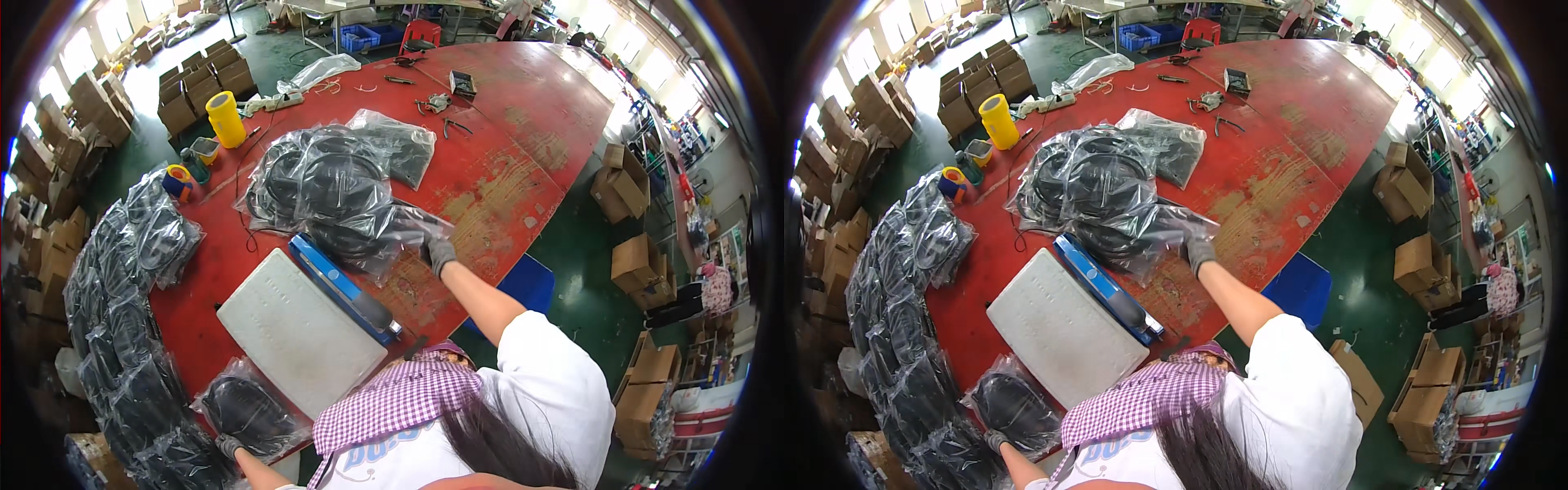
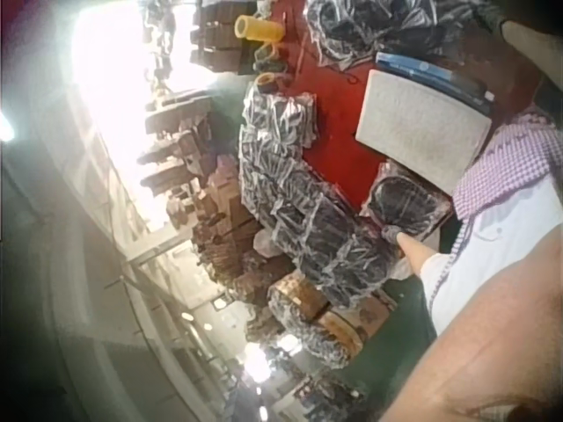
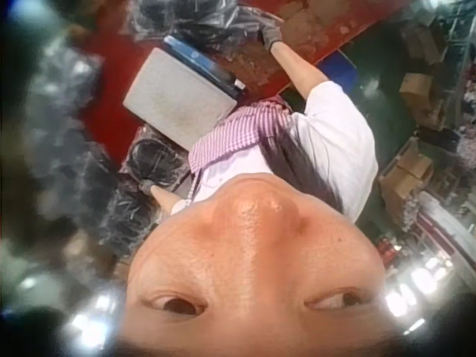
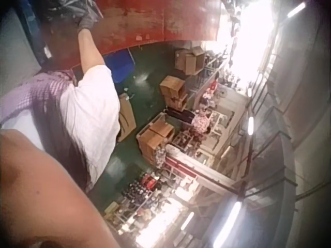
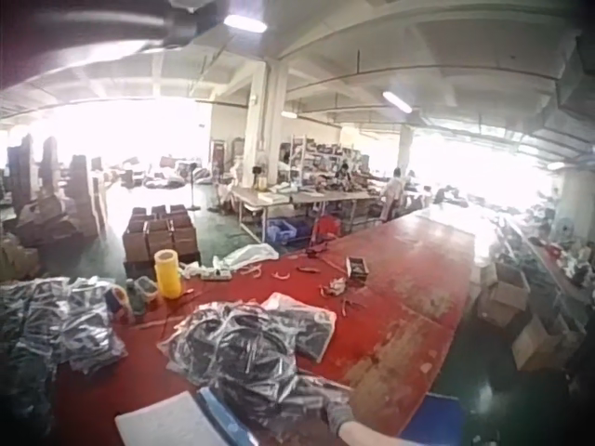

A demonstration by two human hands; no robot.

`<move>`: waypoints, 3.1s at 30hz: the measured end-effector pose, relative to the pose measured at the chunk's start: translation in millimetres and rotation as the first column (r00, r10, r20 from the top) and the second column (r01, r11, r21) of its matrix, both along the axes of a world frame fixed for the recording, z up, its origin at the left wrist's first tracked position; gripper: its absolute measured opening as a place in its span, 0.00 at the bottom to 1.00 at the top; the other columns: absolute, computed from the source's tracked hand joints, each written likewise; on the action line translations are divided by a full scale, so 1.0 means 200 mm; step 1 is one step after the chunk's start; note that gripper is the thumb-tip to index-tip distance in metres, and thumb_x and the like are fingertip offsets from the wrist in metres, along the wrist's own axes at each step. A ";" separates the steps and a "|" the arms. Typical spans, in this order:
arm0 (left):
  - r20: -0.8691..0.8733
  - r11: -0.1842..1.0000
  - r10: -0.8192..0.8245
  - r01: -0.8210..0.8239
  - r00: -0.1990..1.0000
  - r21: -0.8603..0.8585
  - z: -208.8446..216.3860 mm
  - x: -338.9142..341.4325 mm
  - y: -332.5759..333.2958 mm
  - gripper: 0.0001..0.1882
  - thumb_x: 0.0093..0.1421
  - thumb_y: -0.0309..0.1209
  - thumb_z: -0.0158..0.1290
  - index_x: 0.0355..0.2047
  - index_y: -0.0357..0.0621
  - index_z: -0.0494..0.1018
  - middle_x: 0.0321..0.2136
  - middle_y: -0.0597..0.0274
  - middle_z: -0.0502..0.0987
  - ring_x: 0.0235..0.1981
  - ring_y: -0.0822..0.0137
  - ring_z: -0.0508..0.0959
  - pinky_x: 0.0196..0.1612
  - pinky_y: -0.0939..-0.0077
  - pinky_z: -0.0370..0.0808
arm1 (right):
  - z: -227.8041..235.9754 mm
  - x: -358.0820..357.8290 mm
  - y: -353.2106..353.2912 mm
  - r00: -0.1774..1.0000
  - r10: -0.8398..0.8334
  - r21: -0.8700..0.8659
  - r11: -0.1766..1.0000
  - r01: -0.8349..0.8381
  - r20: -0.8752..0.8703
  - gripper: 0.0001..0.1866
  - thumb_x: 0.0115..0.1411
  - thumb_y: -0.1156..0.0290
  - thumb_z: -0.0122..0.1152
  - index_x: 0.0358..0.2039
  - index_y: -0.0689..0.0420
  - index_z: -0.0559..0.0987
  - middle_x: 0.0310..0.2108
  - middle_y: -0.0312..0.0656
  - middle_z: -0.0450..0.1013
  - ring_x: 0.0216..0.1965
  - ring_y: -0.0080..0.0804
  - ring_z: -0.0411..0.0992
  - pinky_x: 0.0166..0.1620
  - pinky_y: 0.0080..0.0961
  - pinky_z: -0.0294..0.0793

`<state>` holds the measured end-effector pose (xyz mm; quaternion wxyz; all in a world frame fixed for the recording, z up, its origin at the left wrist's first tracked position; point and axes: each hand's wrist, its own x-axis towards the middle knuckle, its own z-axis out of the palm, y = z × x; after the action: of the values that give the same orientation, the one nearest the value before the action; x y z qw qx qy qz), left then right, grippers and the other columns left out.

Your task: The person places coiled black cables into clear plastic bags and seals them using a handheld heat sealer. The person repeatedly picks up cables, inserts them into bags, and uses the sealer to close the packaging. The sealed packages are then stacked on the table.

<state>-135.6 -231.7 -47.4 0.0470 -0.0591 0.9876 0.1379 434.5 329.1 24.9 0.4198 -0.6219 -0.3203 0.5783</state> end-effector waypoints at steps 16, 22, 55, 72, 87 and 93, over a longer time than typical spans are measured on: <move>0.355 0.428 -0.898 -0.704 -0.260 0.567 1.07 1.46 1.41 0.41 0.47 0.62 0.37 0.49 0.38 0.58 0.46 0.50 0.64 0.46 0.54 0.66 0.49 0.54 0.61 | 1.90 -0.65 -0.52 0.636 0.742 0.650 0.593 -0.475 -0.211 0.15 0.53 0.61 0.54 0.19 0.59 0.72 0.14 0.34 0.67 0.15 0.19 0.64 0.21 0.17 0.64; 0.509 0.188 -0.851 -0.832 0.127 0.522 0.97 1.40 1.27 0.28 0.53 0.49 0.43 0.49 0.46 0.59 0.45 0.60 0.66 0.47 0.60 0.65 0.50 0.61 0.60 | 1.65 -0.50 -0.64 0.451 0.878 0.367 0.476 -0.799 -0.158 0.16 0.52 0.60 0.54 0.19 0.60 0.72 0.13 0.34 0.67 0.14 0.18 0.65 0.17 0.16 0.65; 0.527 0.533 -0.598 -0.191 0.604 0.824 0.48 0.80 1.62 0.12 0.49 0.25 0.53 0.35 0.42 0.70 0.26 0.65 0.73 0.24 0.73 0.72 0.26 0.81 0.71 | 0.39 -0.50 -0.36 0.494 0.619 0.069 0.580 -0.812 0.611 0.18 0.50 0.61 0.53 0.38 0.59 0.70 0.31 0.50 0.70 0.33 0.36 0.69 0.39 0.29 0.67; 0.354 0.549 -0.588 0.037 0.727 0.835 0.23 0.72 1.55 0.16 0.44 0.28 0.57 0.34 0.39 0.69 0.26 0.62 0.73 0.22 0.74 0.71 0.24 0.82 0.69 | 0.13 -0.57 -0.82 0.255 0.203 0.238 0.101 -0.966 0.945 0.16 0.44 0.66 0.52 0.35 0.58 0.73 0.50 0.50 0.57 0.54 0.52 0.51 0.52 0.40 0.56; -0.335 0.777 -0.543 0.612 0.770 0.148 0.46 0.93 1.62 0.28 0.38 0.34 0.60 0.41 0.42 0.64 0.36 0.51 0.70 0.39 0.59 0.68 0.45 0.68 0.64 | 0.18 -0.50 -0.83 0.330 0.202 0.304 0.151 -0.941 0.922 0.12 0.44 0.66 0.50 0.28 0.59 0.74 0.48 0.52 0.60 0.52 0.52 0.54 0.54 0.41 0.53; -0.280 0.301 -0.924 0.948 0.262 -0.104 0.38 1.12 1.57 0.18 0.48 0.36 0.46 0.39 0.43 0.68 0.41 0.55 0.68 0.46 0.54 0.64 0.54 0.61 0.53 | 0.17 -0.51 -0.83 0.335 0.206 0.317 0.118 -0.941 0.919 0.12 0.44 0.67 0.50 0.28 0.59 0.73 0.48 0.52 0.60 0.51 0.54 0.55 0.53 0.41 0.54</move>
<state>87.7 81.6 28.0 -0.0223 0.5576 0.8193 0.1318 332.3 163.4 59.5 0.2070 -0.2682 -0.9250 0.1718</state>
